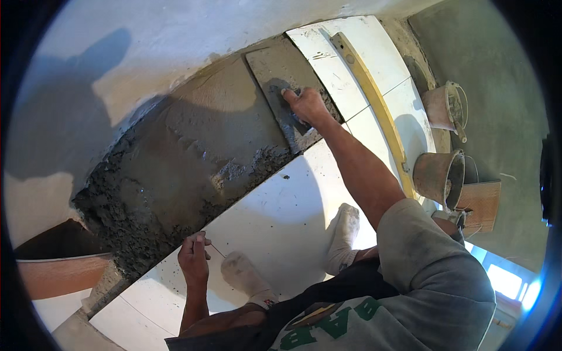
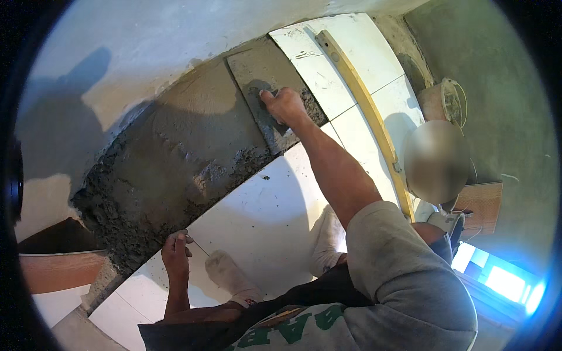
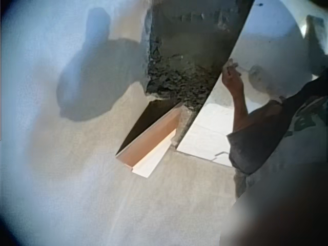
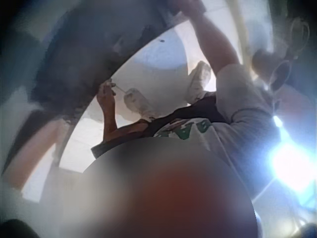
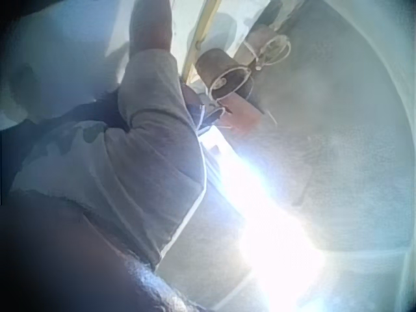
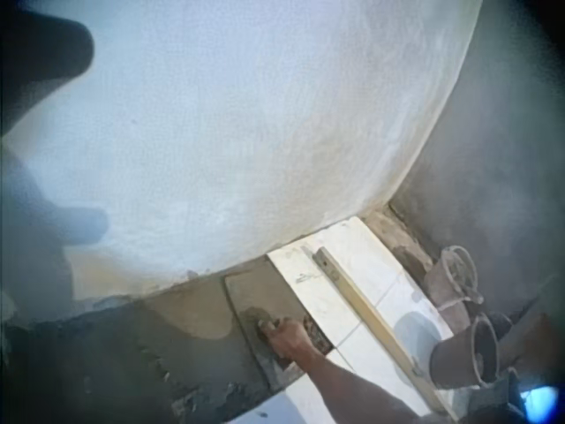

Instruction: Spreading and smoothing mortar on the floor surface using a trowel in preparation for laying tiles.

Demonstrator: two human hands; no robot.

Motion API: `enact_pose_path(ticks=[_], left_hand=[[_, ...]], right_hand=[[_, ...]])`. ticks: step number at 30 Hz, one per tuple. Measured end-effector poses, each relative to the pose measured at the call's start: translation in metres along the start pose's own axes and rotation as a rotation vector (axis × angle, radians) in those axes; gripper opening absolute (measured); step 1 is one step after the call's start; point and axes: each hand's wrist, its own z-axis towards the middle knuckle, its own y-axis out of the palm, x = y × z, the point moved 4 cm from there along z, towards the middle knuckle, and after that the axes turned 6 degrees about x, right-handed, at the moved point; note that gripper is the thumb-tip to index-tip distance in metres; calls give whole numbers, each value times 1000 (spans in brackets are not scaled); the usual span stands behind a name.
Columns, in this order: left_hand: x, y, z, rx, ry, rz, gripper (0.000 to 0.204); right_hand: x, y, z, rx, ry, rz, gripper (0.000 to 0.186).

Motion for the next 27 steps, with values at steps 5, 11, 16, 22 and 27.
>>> enact_pose_path(ticks=[5, 11, 16, 22, 27], left_hand=[[-9, -10, 0, 0, 7, -26, 25], [-8, -15, -3, 16, 3, -24, 26], [-8, -17, -5, 19, 25, -12, 25], [4, -10, -8, 21, 27, 21, 24], [19, 10, -10, 15, 111, 70, 21]], right_hand=[[-24, 24, -29, -46, 12, 49, 62], [-65, 74, -75, 14, -29, 40, 60], [-122, 124, -127, -148, -31, 128, 59], [-156, 146, -150, -205, -179, 154, 59], [-94, 67, -85, 37, -252, 88, 63]])
